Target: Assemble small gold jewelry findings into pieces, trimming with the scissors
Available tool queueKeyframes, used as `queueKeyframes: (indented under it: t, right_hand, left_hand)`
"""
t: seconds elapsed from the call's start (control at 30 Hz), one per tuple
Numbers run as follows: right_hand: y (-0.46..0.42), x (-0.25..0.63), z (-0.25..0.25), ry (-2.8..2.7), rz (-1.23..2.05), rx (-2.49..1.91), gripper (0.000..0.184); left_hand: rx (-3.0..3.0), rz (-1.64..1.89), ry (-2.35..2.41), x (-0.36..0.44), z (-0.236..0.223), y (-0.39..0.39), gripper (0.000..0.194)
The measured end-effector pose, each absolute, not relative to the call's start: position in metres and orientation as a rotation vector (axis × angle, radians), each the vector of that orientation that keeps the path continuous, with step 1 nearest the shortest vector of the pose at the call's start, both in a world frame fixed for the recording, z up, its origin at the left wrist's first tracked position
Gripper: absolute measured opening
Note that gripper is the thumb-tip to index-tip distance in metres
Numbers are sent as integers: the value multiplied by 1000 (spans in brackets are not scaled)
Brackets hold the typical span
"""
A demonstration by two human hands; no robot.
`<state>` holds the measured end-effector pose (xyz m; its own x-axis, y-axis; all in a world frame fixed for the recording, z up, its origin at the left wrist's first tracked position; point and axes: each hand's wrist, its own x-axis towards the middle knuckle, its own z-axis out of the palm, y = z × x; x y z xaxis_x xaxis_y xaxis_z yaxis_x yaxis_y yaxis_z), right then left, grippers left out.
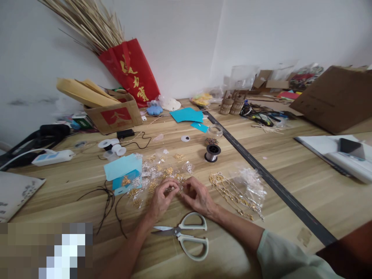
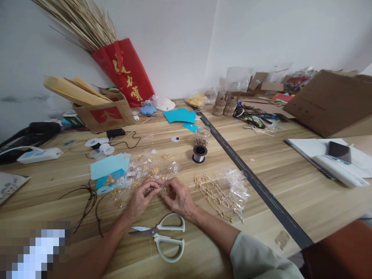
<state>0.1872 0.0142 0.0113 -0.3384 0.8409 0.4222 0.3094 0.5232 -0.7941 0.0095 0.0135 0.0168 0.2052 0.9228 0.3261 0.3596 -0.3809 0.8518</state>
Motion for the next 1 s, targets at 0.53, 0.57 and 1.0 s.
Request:
queueKeyframes:
  t: [0.53, 0.57, 1.0]
  right_hand:
    - [16, 187, 4, -1912, 883, -904, 12]
    - [16, 187, 4, -1914, 877, -907, 11]
    - [17, 188, 8, -1883, 867, -890, 12]
  left_hand:
    - [1899, 1132, 1210, 9, 17, 12, 14]
    - [1900, 1131, 1210, 8, 17, 12, 13]
    - [1901, 1149, 1227, 8, 14, 13, 10]
